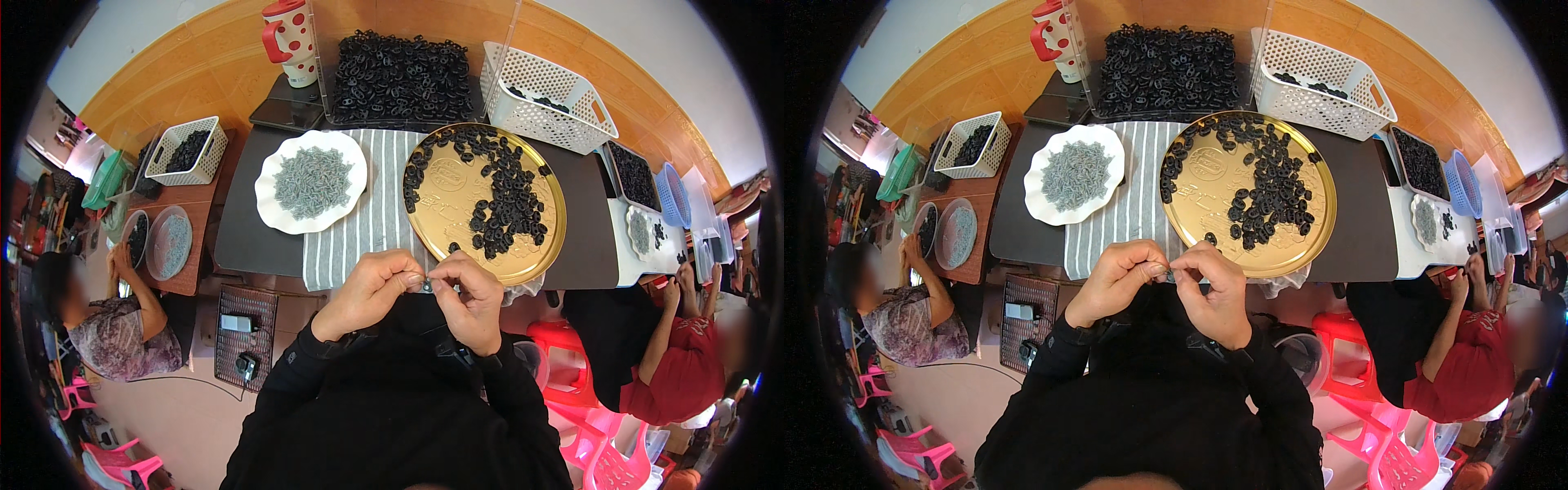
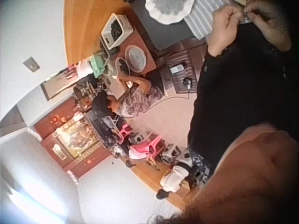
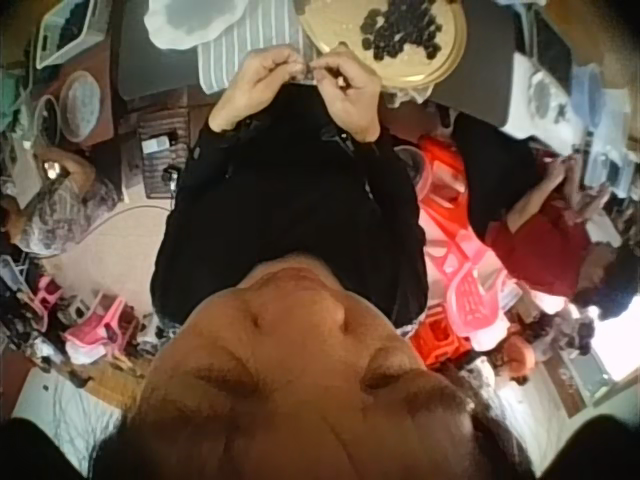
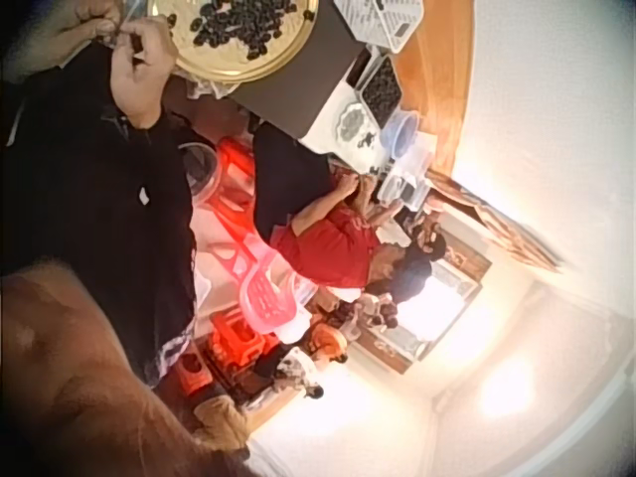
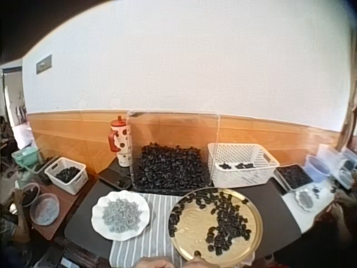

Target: The person picks up a black plastic piece and a small grey pin by hand, inserts the pin into the piece, and places the assembled unit onto a gold tray.

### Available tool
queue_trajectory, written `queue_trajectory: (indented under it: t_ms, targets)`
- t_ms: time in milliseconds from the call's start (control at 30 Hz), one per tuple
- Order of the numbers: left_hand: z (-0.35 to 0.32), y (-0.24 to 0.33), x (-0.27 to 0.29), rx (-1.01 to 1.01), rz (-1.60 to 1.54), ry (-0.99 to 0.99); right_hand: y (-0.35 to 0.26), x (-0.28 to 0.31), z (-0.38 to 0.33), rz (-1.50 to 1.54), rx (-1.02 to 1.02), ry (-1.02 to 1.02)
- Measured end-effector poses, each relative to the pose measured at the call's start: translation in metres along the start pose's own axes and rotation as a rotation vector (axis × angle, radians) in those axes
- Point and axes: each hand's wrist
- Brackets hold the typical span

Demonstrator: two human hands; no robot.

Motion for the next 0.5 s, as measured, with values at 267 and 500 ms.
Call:
queue_trajectory:
  t_ms: [267, 500]
  targets:
    - [-0.0005, -0.0003, -0.0017, 0.012, -0.023, 0.012, -0.0026, -0.0004, -0.0004, -0.045, 0.017, -0.01]
    - [-0.0021, 0.0007, -0.003, 0.028, -0.016, 0.006, -0.0023, 0.0, -0.0022, -0.093, 0.03, -0.019]
Point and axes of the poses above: each hand's wrist, its own z-axis towards the middle knuckle, its own x-axis out of the back of the hand, y = z × x, and after that the axes turned 1 degree about x, right-handed
